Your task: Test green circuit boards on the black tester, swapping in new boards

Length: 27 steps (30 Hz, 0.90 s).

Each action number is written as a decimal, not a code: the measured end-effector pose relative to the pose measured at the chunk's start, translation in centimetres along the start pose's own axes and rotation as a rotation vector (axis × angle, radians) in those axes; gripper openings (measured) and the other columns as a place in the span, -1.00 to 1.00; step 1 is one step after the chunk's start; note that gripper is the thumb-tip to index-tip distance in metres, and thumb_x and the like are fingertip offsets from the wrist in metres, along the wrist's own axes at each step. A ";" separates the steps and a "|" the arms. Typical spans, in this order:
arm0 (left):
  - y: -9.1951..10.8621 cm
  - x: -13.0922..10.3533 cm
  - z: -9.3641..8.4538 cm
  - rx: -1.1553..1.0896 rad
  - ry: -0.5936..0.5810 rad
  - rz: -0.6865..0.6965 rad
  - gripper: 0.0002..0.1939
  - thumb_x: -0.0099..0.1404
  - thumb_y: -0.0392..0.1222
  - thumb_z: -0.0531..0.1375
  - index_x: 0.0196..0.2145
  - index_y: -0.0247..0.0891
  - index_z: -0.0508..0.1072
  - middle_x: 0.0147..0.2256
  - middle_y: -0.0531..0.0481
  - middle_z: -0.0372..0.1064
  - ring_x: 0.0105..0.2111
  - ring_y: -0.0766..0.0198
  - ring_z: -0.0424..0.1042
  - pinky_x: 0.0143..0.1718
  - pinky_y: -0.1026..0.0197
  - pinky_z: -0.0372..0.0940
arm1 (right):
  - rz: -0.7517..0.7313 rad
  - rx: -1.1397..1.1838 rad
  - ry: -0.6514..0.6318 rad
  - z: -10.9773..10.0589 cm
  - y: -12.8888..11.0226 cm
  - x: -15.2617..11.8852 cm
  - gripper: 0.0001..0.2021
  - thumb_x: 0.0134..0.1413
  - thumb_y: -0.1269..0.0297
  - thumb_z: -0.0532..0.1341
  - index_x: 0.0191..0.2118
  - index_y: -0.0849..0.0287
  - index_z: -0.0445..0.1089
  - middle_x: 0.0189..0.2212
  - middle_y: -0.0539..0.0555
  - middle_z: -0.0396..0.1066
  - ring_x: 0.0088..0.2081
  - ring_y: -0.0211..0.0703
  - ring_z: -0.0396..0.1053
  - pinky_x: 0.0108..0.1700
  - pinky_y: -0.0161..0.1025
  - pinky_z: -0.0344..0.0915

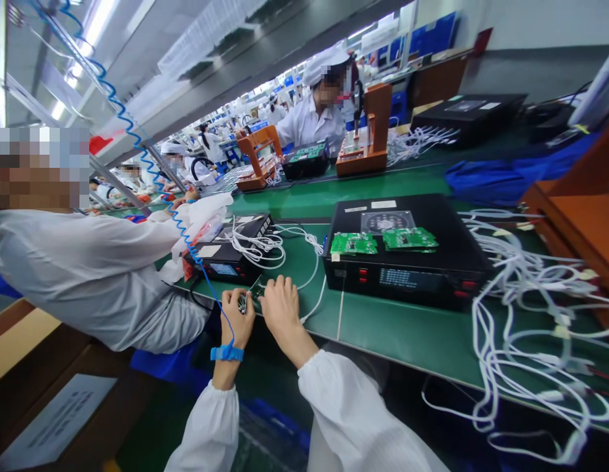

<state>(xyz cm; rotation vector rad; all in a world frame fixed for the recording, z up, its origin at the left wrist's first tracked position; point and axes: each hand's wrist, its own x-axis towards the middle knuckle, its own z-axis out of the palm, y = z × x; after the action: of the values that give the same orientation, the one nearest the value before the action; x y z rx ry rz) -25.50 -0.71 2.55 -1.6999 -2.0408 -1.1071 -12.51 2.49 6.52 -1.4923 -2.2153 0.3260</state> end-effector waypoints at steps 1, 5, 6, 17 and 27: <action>0.0 -0.1 -0.1 -0.002 0.004 0.005 -0.88 0.38 -0.21 0.10 -0.31 -0.22 0.41 -0.29 -0.06 0.22 -0.33 0.16 0.35 -0.25 0.13 0.32 | -0.009 -0.009 0.029 0.0 0.0 0.1 -0.78 0.24 0.25 0.24 -0.10 0.31 0.40 -0.12 0.30 0.39 -0.02 0.16 0.30 -0.03 -0.03 0.29; 0.0 -0.2 -0.6 -0.018 0.030 0.024 -0.88 0.38 -0.21 0.10 -0.31 -0.21 0.42 -0.29 -0.08 0.23 -0.30 0.14 0.37 -0.23 0.12 0.32 | -0.083 -0.028 0.117 0.2 0.1 1.0 -0.74 0.23 0.25 0.27 -0.05 0.29 0.37 -0.12 0.28 0.36 -0.05 0.11 0.27 -0.04 -0.05 0.27; 0.0 -0.2 -0.8 -0.021 0.031 0.030 -0.88 0.38 -0.22 0.10 -0.31 -0.20 0.42 -0.29 -0.08 0.23 -0.30 0.14 0.37 -0.22 0.12 0.33 | -0.103 -0.029 0.130 0.3 0.2 1.3 -0.75 0.23 0.24 0.27 -0.05 0.28 0.38 -0.11 0.28 0.35 -0.05 0.11 0.26 -0.05 -0.05 0.27; -0.3 -0.1 -1.1 0.009 0.028 0.056 -0.88 0.38 -0.21 0.10 -0.30 -0.20 0.42 -0.27 -0.10 0.24 -0.28 0.12 0.39 -0.21 0.10 0.35 | -0.333 -0.085 0.029 1.0 0.8 1.5 -0.75 0.14 0.42 0.29 -0.05 0.21 0.44 -0.11 0.22 0.42 -0.04 0.12 0.26 0.01 -0.02 0.17; 2.2 -0.5 -6.5 -0.111 0.136 0.061 -0.91 0.39 -0.21 0.15 -0.30 -0.20 0.40 -0.30 -0.05 0.25 -0.28 0.18 0.38 -0.18 0.15 0.31 | -0.096 0.323 0.068 -2.7 -0.4 -1.2 -0.55 0.40 0.00 0.00 -0.06 0.25 0.49 -0.12 0.29 0.48 0.06 0.15 0.29 0.10 0.03 0.22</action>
<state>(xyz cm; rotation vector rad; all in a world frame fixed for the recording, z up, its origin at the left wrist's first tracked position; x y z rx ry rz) -25.02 -5.46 7.45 -1.6756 -1.8646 -1.3000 -11.16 1.11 8.79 -1.2038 -2.0558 0.5626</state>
